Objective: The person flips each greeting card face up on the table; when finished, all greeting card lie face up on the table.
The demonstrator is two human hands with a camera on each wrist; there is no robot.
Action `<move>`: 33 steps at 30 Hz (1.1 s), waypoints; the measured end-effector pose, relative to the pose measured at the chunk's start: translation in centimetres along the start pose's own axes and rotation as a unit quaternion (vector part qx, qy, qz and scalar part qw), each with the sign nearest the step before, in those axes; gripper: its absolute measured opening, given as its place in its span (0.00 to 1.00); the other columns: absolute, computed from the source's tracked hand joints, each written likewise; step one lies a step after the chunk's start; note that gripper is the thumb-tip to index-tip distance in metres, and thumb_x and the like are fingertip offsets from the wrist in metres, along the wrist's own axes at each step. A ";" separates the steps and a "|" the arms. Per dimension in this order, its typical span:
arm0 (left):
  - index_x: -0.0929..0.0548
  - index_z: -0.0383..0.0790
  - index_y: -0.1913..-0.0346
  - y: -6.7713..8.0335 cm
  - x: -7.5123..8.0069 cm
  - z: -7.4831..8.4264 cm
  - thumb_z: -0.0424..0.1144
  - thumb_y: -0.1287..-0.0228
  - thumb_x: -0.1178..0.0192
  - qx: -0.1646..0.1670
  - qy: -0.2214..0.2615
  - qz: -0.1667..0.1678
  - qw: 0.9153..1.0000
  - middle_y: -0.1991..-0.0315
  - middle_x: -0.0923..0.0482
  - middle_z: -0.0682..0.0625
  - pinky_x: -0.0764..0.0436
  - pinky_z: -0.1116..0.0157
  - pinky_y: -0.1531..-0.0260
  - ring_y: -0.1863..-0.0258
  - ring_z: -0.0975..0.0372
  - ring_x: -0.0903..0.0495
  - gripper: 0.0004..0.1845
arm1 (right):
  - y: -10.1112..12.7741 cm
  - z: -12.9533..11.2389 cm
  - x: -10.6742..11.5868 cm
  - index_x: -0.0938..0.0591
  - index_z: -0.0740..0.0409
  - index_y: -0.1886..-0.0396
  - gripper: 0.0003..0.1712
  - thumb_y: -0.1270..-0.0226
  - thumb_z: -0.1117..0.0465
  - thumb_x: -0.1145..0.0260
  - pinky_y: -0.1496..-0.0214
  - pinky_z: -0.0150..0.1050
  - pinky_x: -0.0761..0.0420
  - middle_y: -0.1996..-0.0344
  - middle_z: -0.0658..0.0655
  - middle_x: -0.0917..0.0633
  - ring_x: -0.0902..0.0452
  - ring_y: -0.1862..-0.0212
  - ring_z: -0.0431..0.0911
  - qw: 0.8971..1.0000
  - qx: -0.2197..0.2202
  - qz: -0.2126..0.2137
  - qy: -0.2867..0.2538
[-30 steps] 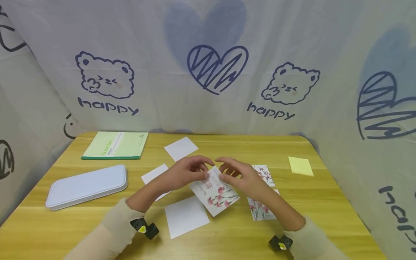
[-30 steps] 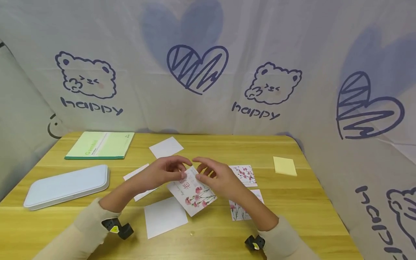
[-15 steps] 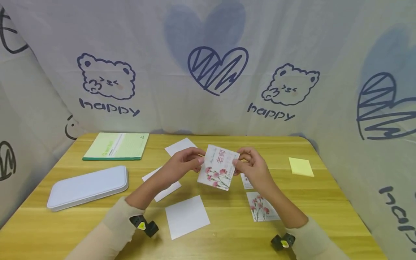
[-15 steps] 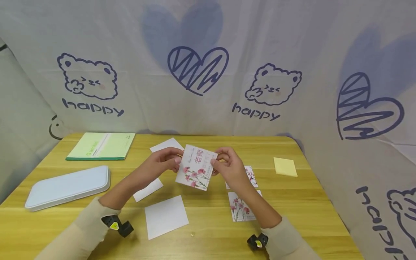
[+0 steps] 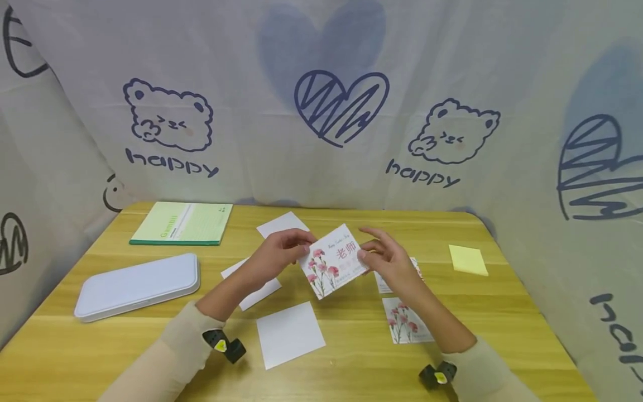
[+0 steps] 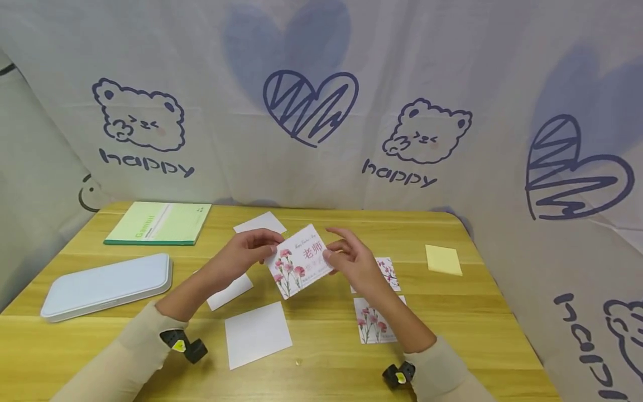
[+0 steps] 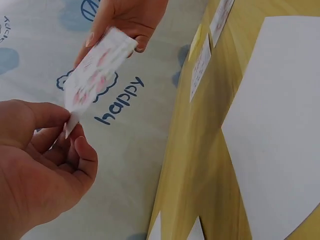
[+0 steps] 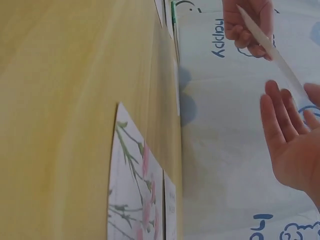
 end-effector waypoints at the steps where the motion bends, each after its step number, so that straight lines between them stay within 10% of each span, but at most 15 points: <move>1: 0.18 0.39 0.43 0.0 -0.1 -0.1 0.36 0.25 0.44 0.004 -0.010 -0.005 1.000 0.48 0.18 0.45 0.23 0.56 0.52 0.55 0.58 0.24 0.13 | 0.0 0.0 -0.1 0.31 0.48 0.27 0.30 0.26 0.59 0.35 0.55 0.37 0.15 0.52 0.60 0.17 0.16 0.56 0.48 1.000 0.000 -0.007 0.017; 7: 0.16 0.40 0.45 0.1 -0.8 -0.7 0.35 0.26 0.43 0.002 -0.045 -0.026 0.999 0.48 0.18 0.47 0.22 0.57 0.50 0.55 0.59 0.23 0.12 | 0.1 0.0 -0.7 0.22 0.43 0.34 0.23 0.27 0.54 0.35 0.55 0.41 0.16 0.55 0.56 0.16 0.18 0.57 0.49 0.995 -0.005 -0.028 0.099; 20: 0.20 0.35 0.42 -0.9 -0.5 -1.8 0.34 0.29 0.39 0.029 0.004 -0.029 0.999 0.58 0.20 0.45 0.17 0.51 0.52 0.62 0.49 0.17 0.15 | -0.4 0.4 0.2 0.22 0.48 0.36 0.22 0.28 0.58 0.33 0.61 0.35 0.20 0.58 0.59 0.16 0.20 0.63 0.48 0.995 -0.023 0.017 0.094; 33: 0.17 0.35 0.50 -6.0 -1.9 -4.4 0.32 0.33 0.38 0.034 -0.153 -0.070 0.985 0.59 0.19 0.46 0.23 0.67 0.65 0.64 0.62 0.24 0.10 | -3.3 3.2 2.3 0.22 0.56 0.46 0.16 0.31 0.65 0.32 0.62 0.37 0.25 0.66 0.55 0.20 0.28 0.66 0.46 0.966 -0.070 -0.079 0.234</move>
Point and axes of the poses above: each hand's wrist, its own y-axis away from the middle knuckle, its own x-axis out of the back of the hand, z = x × y, the point moved 1 cm from there along -y, towards the middle knuckle
